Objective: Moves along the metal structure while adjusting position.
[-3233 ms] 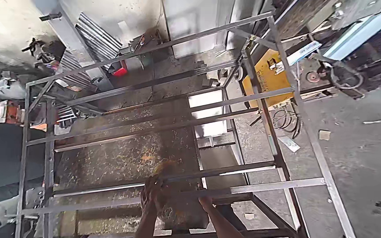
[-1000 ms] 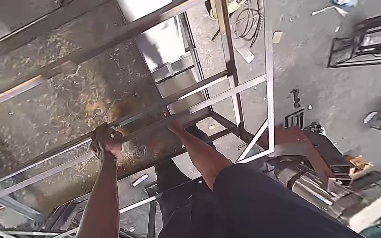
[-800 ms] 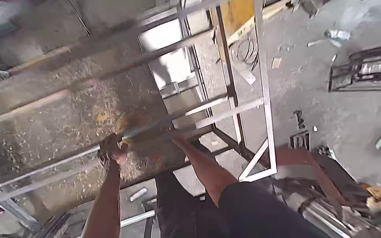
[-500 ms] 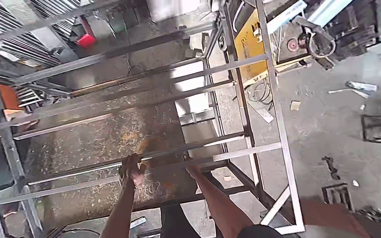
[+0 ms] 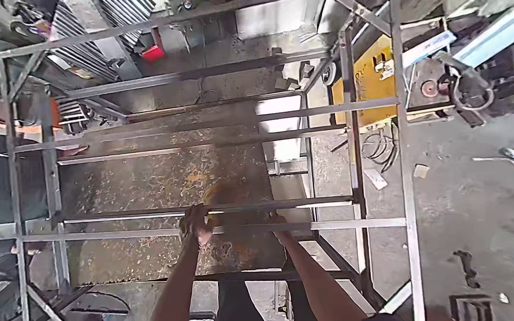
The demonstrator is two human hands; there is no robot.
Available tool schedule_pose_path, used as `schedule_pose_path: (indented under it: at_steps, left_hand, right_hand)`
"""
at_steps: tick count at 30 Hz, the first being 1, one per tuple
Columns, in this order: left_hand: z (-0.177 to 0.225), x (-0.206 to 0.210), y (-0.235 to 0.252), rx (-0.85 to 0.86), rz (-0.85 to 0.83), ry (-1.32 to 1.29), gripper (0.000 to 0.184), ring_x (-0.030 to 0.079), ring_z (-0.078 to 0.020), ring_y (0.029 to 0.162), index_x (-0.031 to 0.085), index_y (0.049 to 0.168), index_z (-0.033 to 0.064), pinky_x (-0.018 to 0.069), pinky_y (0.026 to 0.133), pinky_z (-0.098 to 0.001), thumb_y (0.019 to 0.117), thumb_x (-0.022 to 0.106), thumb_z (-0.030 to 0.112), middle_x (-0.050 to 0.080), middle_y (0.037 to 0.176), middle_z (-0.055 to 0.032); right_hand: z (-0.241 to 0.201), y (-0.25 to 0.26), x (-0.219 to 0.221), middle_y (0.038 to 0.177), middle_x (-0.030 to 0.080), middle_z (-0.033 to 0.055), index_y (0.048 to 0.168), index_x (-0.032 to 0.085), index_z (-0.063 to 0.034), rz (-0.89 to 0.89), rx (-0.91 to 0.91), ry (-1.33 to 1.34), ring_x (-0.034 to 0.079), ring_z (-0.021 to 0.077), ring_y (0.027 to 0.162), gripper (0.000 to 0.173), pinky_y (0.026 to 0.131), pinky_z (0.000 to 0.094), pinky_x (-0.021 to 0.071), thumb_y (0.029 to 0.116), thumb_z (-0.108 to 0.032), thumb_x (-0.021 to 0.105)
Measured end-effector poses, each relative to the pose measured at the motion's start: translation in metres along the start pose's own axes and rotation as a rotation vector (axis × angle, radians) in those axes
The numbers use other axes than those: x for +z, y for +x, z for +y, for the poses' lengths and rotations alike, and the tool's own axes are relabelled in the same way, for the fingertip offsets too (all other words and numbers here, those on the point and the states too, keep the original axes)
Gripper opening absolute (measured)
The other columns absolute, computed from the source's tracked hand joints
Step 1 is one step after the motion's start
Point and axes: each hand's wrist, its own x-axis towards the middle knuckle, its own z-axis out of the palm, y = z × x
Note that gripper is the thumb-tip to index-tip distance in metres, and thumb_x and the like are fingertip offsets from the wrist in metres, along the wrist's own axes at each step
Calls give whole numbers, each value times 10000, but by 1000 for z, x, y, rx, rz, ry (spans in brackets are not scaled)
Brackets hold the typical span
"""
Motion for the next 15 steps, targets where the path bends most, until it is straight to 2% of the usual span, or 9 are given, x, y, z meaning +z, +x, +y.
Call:
schedule_pose_path:
  at_steps: [2, 5, 12, 15]
  left_hand:
    - [2, -4, -3, -18, -35, 10, 397, 503, -268, 1384, 715, 1168, 211, 475, 1028, -556, 882, 556, 435, 604, 1435, -5]
    - [1, -3, -1, -14, -28, 4, 433, 497, -259, 1390, 716, 1174, 229, 475, 1025, -542, 883, 511, 476, 599, 1444, 3]
    - [2, -8, -1, -47, -81, 5, 435, 445, -273, 1439, 698, 1225, 211, 439, 1072, -563, 898, 526, 442, 567, 1485, 0]
    - [-2, -6, -6, -31, -38, 11, 430, 499, -276, 1390, 704, 1210, 204, 461, 1039, -565, 893, 532, 437, 601, 1443, -11]
  right_hand:
    - [8, 2, 1, 1183, 684, 250, 1227, 664, 40, 4, -5, -22, 642, 359, 1156, 469, 1016, 550, 486, 1096, -359, 454]
    - [16, 7, -5, 1068, 687, 242, 1137, 670, 52, 38, 15, 2, 656, 344, 1047, 511, 940, 540, 503, 1109, -390, 415]
    - [41, 13, -27, 1112, 691, 250, 1154, 673, 57, 89, 55, 46, 656, 352, 1084, 496, 978, 556, 493, 1101, -384, 452]
    - [61, 15, -50, 1009, 699, 222, 1081, 691, 46, 138, 20, 92, 668, 325, 982, 497, 905, 557, 510, 1093, -397, 466]
